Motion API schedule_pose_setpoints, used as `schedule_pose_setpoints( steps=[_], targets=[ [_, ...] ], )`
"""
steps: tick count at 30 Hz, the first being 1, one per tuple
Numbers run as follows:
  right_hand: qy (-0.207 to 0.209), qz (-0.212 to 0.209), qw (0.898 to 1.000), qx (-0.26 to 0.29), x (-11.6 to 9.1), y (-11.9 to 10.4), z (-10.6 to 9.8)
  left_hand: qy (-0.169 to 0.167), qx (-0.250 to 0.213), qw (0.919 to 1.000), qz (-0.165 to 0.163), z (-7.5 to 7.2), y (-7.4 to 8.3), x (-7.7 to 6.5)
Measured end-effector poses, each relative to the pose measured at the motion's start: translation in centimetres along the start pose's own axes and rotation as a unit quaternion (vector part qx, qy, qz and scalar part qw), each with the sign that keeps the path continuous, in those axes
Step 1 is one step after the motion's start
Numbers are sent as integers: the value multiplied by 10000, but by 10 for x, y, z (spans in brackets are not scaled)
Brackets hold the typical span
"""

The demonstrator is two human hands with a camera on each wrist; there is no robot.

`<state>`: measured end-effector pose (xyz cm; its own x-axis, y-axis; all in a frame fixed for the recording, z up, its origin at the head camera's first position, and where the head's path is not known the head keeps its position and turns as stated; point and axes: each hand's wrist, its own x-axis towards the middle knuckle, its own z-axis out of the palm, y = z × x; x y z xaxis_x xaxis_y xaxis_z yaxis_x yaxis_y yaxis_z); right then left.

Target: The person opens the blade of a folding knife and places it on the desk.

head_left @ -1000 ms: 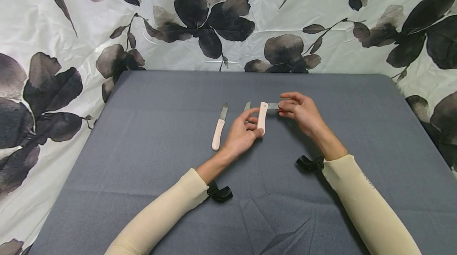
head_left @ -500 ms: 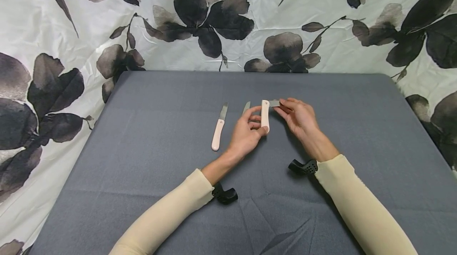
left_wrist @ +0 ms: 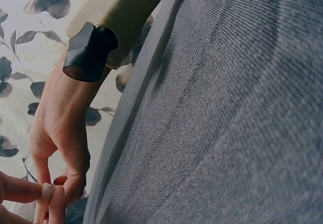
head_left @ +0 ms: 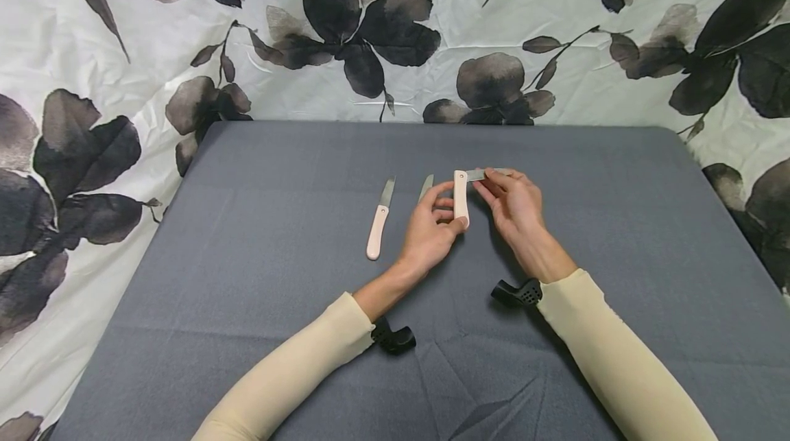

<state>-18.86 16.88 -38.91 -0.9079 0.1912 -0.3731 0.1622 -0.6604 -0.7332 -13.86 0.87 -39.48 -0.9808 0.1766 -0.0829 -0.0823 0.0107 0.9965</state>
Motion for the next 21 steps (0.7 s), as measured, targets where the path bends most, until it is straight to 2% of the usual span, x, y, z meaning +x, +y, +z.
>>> schedule_pose_setpoints(
  steps=[6,12,17,21],
  targets=[
    [198,-377,9987,-271,-2,5,4,33,140,9999,64,2,-1,0],
    [394,-578,9968,-396,-3,8,7,11,191,9996,214,3,-3,-3],
    [388,-762,9957,-351,-2,7,8,-18,206,9994,268,2,-4,-6],
    [300,-1062,9925,-522,-1,5,7,-64,275,9991,314,1,-5,-6]
  ],
)
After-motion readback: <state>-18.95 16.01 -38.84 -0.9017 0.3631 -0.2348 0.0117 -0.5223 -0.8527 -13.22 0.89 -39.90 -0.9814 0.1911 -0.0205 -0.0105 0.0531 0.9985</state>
